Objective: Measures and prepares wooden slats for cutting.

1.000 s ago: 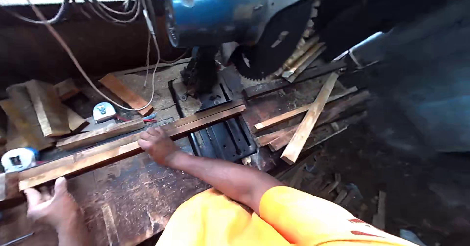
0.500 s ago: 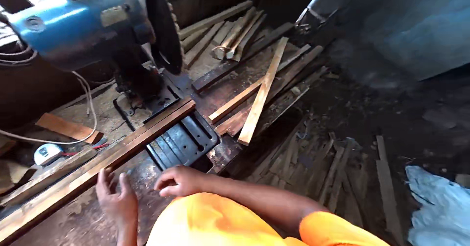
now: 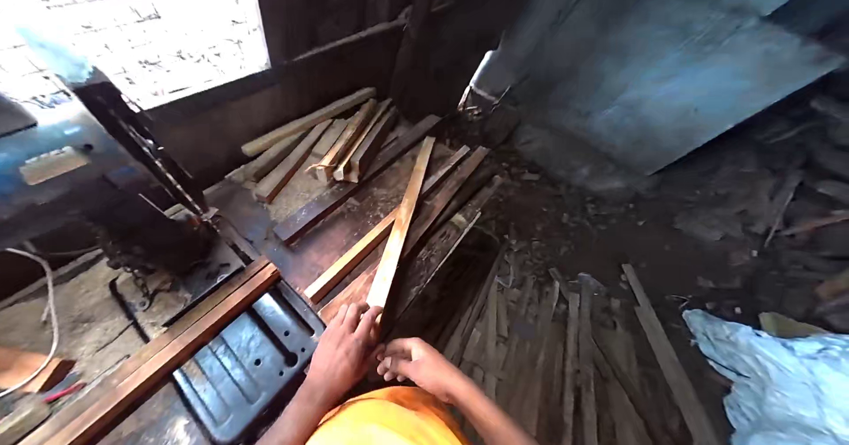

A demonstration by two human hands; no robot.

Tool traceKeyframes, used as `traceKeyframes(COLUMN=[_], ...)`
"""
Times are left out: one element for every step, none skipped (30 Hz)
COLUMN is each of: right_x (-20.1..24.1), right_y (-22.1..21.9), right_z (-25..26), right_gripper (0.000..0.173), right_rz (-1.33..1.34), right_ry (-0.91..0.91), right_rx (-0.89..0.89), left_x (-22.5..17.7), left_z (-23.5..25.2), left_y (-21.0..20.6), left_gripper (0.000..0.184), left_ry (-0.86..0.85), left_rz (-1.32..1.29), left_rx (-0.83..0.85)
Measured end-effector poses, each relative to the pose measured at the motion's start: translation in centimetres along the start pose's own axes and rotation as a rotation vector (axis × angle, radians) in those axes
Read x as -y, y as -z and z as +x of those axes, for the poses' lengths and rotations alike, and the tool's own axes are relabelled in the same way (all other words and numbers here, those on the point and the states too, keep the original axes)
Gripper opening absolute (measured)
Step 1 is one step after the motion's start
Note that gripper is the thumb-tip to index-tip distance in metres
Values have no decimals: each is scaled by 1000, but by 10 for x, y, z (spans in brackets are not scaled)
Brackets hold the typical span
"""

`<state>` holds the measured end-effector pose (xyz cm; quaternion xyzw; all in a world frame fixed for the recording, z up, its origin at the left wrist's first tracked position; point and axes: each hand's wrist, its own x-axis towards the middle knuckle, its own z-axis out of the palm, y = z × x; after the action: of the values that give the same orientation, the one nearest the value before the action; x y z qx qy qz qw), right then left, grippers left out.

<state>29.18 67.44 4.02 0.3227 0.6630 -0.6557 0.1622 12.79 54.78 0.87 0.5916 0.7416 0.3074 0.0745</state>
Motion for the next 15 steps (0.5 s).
traceKeyframes(right_x=[-2, -1, 2, 8, 15, 24, 33, 42, 52, 62, 74, 85, 95, 104, 114], right_y=[9, 17, 23, 27, 30, 31, 31, 29, 27, 23, 17, 9, 0, -10, -20], right_z=[-2, -3, -3, -1, 2, 6, 12, 19, 27, 35, 44, 53, 64, 76, 86], right_gripper=[29, 29, 28, 28, 28, 27, 26, 25, 24, 23, 22, 20, 20, 21, 25], right_rz=[29, 34, 31, 32, 35, 24, -10, -65, -135, -221, -307, -377, -444, -516, -599], right_ry=[1, 0, 4, 20, 49, 101, 172, 252, 335, 421, 515, 616, 698, 753, 789], right_rx=[-43, -82, -121, -162, -208, -257, -305, -350, -388, -419, -444, -457, -454, -435, -395], left_x=[4, 7, 9, 11, 12, 13, 14, 15, 14, 13, 12, 12, 14, 17, 19], left_z=[-2, -6, -11, -18, -27, -37, -47, -58, -70, -83, -98, -114, -133, -153, -173], left_y=[-7, -11, -11, -8, -3, 3, 11, 22, 35, 49, 62, 73, 83, 92, 101], left_gripper=[46, 37, 32, 33, 35, 37, 37, 38, 36, 32, 28, 26, 27, 30, 36], left_ry=[-52, -80, -65, -7, 85, 185, 287, 398, 511, 607, 688, 761, 815, 839, 844], left_rz=[33, 39, 10, -52, -132, -217, -303, -391, -478, -546, -586, -604, -607, -605, -599], left_rx=[-73, -146, -208, -262, -316, -383, -455, -517, -575, -635, -694, -745, -771, -788, -801])
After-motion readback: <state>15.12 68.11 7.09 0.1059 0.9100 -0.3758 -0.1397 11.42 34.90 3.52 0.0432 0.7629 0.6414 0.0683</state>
